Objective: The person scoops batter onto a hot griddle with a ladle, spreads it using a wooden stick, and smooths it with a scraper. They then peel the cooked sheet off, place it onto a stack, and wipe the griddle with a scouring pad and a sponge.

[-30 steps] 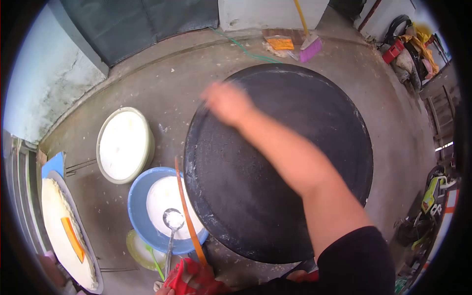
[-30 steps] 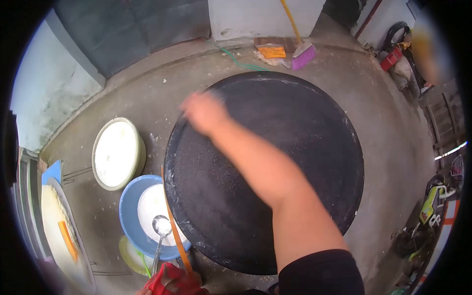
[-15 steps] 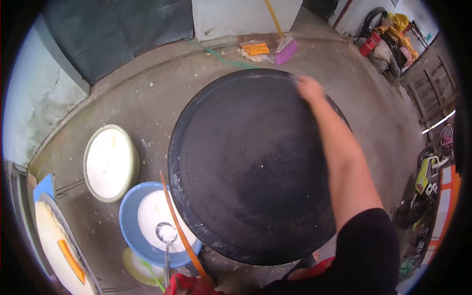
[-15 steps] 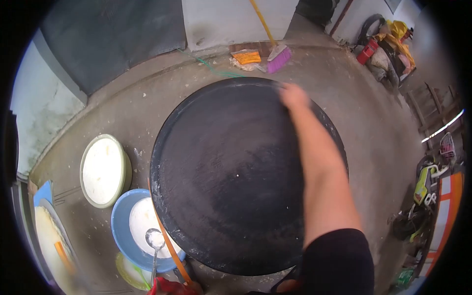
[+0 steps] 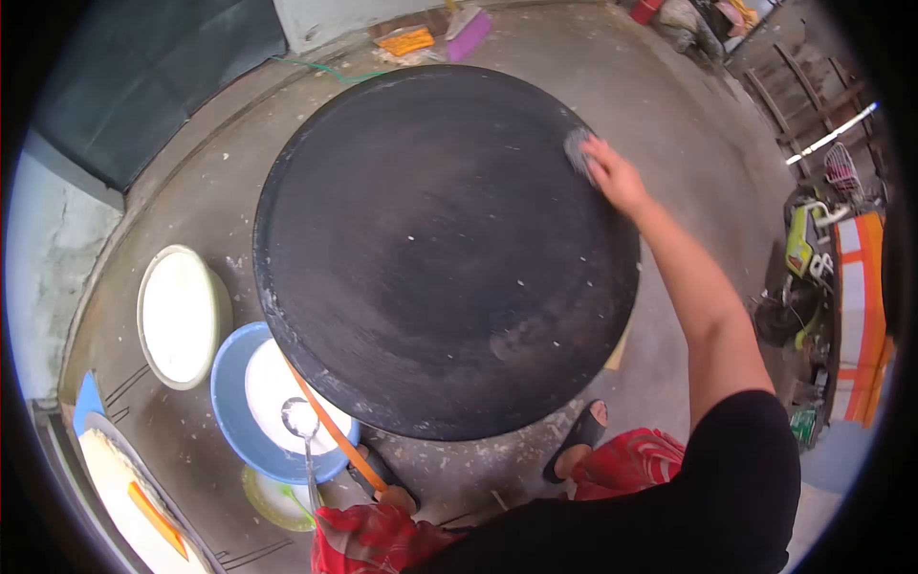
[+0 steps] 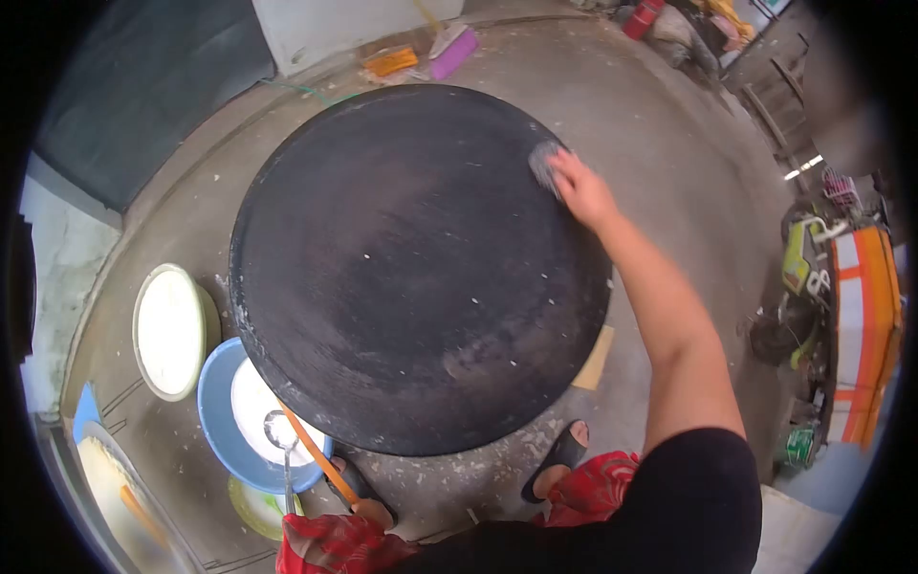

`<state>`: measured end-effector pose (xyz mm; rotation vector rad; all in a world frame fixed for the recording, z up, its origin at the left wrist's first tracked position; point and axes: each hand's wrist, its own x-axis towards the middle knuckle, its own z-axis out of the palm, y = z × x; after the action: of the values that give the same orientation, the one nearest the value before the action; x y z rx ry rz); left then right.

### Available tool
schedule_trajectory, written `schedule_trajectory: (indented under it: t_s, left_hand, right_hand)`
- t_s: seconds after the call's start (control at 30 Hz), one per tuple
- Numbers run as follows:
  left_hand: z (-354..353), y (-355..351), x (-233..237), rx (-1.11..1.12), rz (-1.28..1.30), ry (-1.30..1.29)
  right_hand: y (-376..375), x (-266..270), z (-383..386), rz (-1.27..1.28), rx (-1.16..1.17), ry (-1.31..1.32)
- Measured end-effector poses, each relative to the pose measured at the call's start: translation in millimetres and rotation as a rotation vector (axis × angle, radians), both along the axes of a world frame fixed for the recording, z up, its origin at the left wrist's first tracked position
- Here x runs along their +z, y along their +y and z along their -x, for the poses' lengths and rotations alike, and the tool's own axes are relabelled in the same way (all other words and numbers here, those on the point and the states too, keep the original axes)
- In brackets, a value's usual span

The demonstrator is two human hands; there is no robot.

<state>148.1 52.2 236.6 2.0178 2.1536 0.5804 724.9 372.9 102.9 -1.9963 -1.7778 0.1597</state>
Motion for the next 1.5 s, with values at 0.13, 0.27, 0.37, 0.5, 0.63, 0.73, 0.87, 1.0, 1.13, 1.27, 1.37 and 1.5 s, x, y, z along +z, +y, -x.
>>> schedule_trajectory:
  t_s: [0.13, 0.27, 0.37, 0.5, 0.63, 0.73, 0.87, 1.0, 1.13, 1.27, 1.37, 1.5]
  left_hand:
    - [2.6, -19.0, 2.2, -0.015, 0.012, 0.030]
    - [-6.5, -32.5, 9.2, 0.021, 0.050, -0.077]
    - [-0.5, -44.8, -0.6, -0.039, -0.031, -0.121]
    - [1.7, -53.4, -5.6, -0.031, -0.100, -0.203]
    - [2.5, -58.3, -10.2, -0.005, -0.154, -0.220]
    - [2.0, -57.6, -12.2, 0.013, -0.163, -0.256]
    - [1.6, -53.9, -12.8, 0.009, -0.145, -0.234]
    - [-4.5, -48.9, -10.3, -0.001, -0.118, -0.166]
    - [-13.0, -42.3, -1.7, -0.009, -0.093, -0.171]
    - [-10.5, -41.5, -5.3, 0.009, -0.101, -0.167]
    - [-8.1, -43.6, -5.8, 0.017, -0.090, -0.201]
    - [-5.4, -40.2, -4.0, 0.012, -0.064, -0.208]
  right_hand:
    - [-155.6, 1.0, 47.4, -0.071, -0.005, 0.093]
    - [-263.9, 17.7, 165.1, -0.025, 0.199, 0.158]
    - [-323.1, -1.1, 237.6, 0.093, 0.551, 0.419]
    - [-358.8, -91.5, 265.6, 0.259, 0.396, 0.510]
    - [-347.9, -127.6, 249.8, 0.227, 0.248, 0.319]
    - [-333.6, -123.7, 214.1, 0.286, 0.022, 0.321]
    - [-298.4, -109.4, 137.8, 0.170, -0.782, -0.140]
    - [-262.5, -103.2, 98.4, 0.347, -1.188, -0.162]
    - [-261.3, -101.8, 61.0, 0.588, -1.083, 0.435]
    - [-262.5, -95.9, 19.4, -0.027, -1.090, 0.657]
    - [-241.7, -34.6, 7.3, -0.341, -0.675, 0.538]
    - [-215.5, 41.1, 48.8, -0.029, -0.113, 0.088]
